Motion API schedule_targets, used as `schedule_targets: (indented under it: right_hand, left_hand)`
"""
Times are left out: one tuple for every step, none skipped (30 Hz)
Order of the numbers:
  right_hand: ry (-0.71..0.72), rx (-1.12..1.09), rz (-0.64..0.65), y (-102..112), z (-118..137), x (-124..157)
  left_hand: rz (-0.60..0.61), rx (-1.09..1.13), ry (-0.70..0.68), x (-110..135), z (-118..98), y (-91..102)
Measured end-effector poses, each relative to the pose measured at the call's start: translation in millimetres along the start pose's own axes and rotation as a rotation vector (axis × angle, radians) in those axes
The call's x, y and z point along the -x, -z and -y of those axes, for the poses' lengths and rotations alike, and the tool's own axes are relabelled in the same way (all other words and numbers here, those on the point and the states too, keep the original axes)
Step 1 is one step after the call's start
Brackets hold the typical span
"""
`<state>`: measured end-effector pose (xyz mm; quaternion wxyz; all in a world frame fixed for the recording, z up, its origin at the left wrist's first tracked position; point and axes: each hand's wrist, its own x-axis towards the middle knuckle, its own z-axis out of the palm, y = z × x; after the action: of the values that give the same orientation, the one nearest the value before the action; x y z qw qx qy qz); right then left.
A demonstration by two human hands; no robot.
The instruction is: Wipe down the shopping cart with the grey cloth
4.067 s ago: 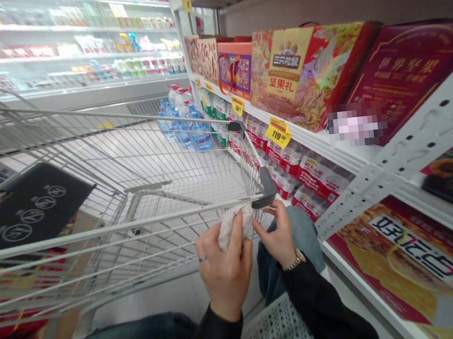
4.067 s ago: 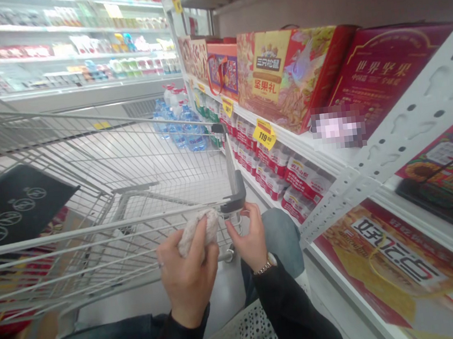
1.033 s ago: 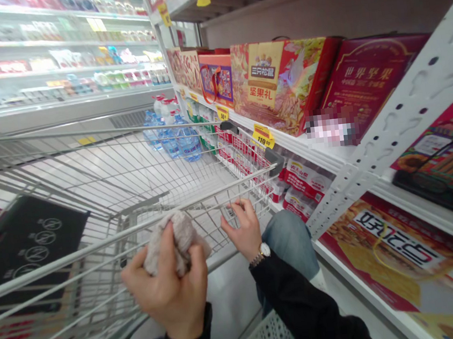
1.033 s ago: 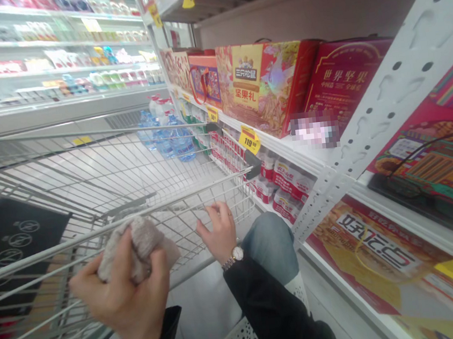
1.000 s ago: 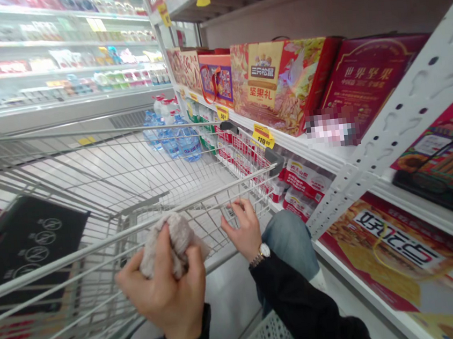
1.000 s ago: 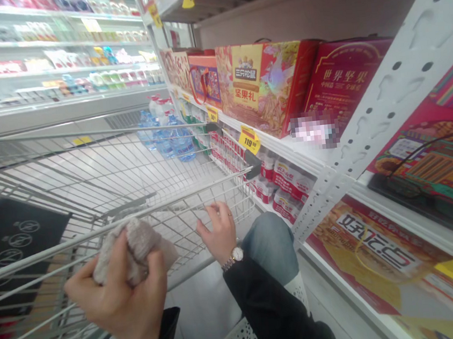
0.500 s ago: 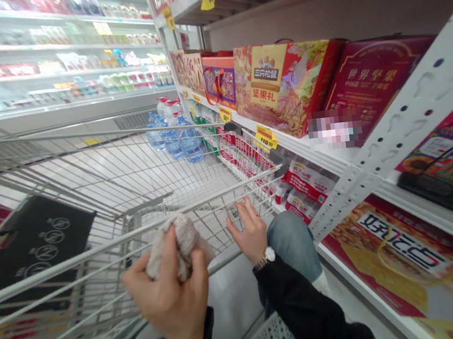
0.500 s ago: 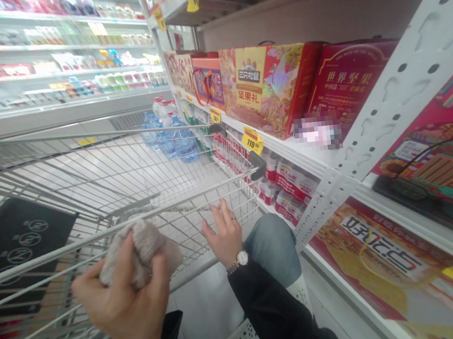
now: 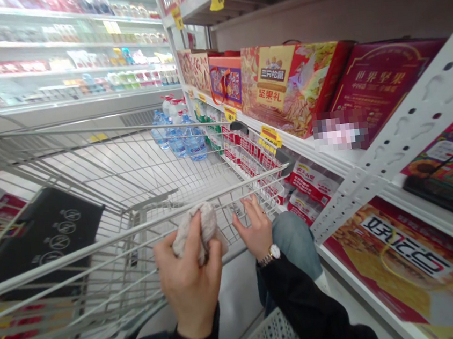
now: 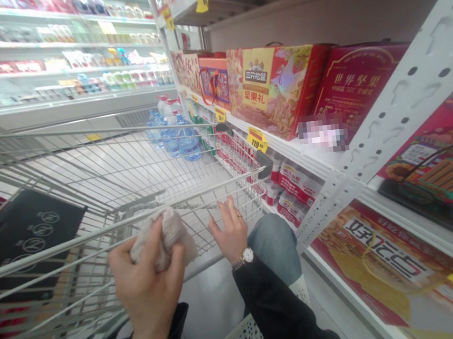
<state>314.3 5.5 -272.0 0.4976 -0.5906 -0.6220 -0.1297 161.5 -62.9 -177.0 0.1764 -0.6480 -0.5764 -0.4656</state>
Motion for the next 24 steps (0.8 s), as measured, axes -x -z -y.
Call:
schedule_targets:
  right_hand:
    - [0.000,0.003,0.001,0.3,-0.4,-0.3]
    - [0.000,0.004,0.000,0.5,-0.8,-0.6]
    - [-0.001,0.001,-0.003,0.7,-1.4,-0.7]
    - [-0.001,-0.004,-0.007,0.7,-2.0,-0.9]
    - [-0.003,-0.010,-0.010,0.8,-2.7,-0.9]
    - [-0.003,-0.017,-0.012,1.0,-3.5,-1.0]
    - [-0.004,-0.025,-0.014,1.2,-4.3,-1.0]
    - [-0.005,-0.031,-0.017,1.4,-5.2,-1.1]
    - [-0.005,-0.035,-0.019,1.7,-6.1,-1.3]
    - [-0.007,-0.039,-0.022,2.1,-7.0,-1.6]
    - [-0.007,-0.043,-0.024,2.5,-8.0,-1.9]
    - [-0.007,-0.048,-0.024,3.0,-9.0,-2.4]
    - [-0.006,-0.052,-0.021,3.6,-10.2,-2.9]
    - [-0.005,-0.058,-0.017,4.3,-11.4,-3.4]
    - [-0.006,-0.063,-0.014,5.2,-12.7,-3.9]
    - [-0.006,-0.066,-0.011,6.2,-14.1,-4.3]
    - [-0.006,-0.065,-0.012,7.2,-15.5,-4.6]
    - [-0.004,-0.061,-0.013,8.3,-16.8,-4.8]
    - [0.001,-0.055,-0.015,9.4,-18.2,-5.0]
    - [0.007,-0.049,-0.017,10.5,-19.4,-5.1]
    - [0.015,-0.043,-0.019,11.5,-20.5,-5.1]
    - [0.022,-0.039,-0.023,12.4,-21.6,-5.0]
    - [0.026,-0.035,-0.027,13.1,-22.5,-4.9]
    - [0.029,-0.032,-0.031,13.7,-23.4,-4.8]
  left_hand:
    - [-0.040,-0.010,0.019,0.7,4.1,3.9]
    - [-0.081,-0.029,0.035,1.9,9.1,8.0]
    - [-0.124,-0.056,0.053,3.3,14.4,11.9]
    - [-0.166,-0.082,0.066,4.8,19.5,15.5]
    - [-0.207,-0.102,0.075,6.1,23.7,18.3]
    - [-0.235,-0.115,0.082,7.1,26.7,20.2]
    - [-0.253,-0.121,0.087,7.7,28.1,21.1]
    - [-0.262,-0.120,0.089,7.8,28.2,21.0]
    - [-0.267,-0.115,0.092,7.6,27.0,20.1]
    - [-0.267,-0.110,0.096,7.0,24.9,18.5]
    - [-0.271,-0.104,0.095,6.3,22.1,16.5]
    - [-0.267,-0.102,0.092,5.5,18.9,14.5]
    - [-0.242,-0.101,0.081,4.8,15.4,12.5]
    - [-0.204,-0.099,0.064,4.2,11.8,10.9]
    - [-0.160,-0.097,0.043,3.9,8.2,9.7]
    - [-0.120,-0.091,0.025,3.9,4.9,8.9]
    - [-0.091,-0.079,0.013,4.1,2.1,8.6]
    - [-0.073,-0.065,0.011,4.6,0.1,8.9]
    - [-0.069,-0.050,0.021,5.3,-0.8,9.9]
    - [-0.073,-0.038,0.040,6.2,-0.2,11.7]
    - [-0.083,-0.032,0.061,7.1,1.9,14.2]
    - [-0.106,-0.037,0.079,8.1,5.5,17.6]
    - [-0.148,-0.053,0.090,9.0,10.3,21.5]
    - [-0.204,-0.078,0.099,9.7,15.9,25.8]
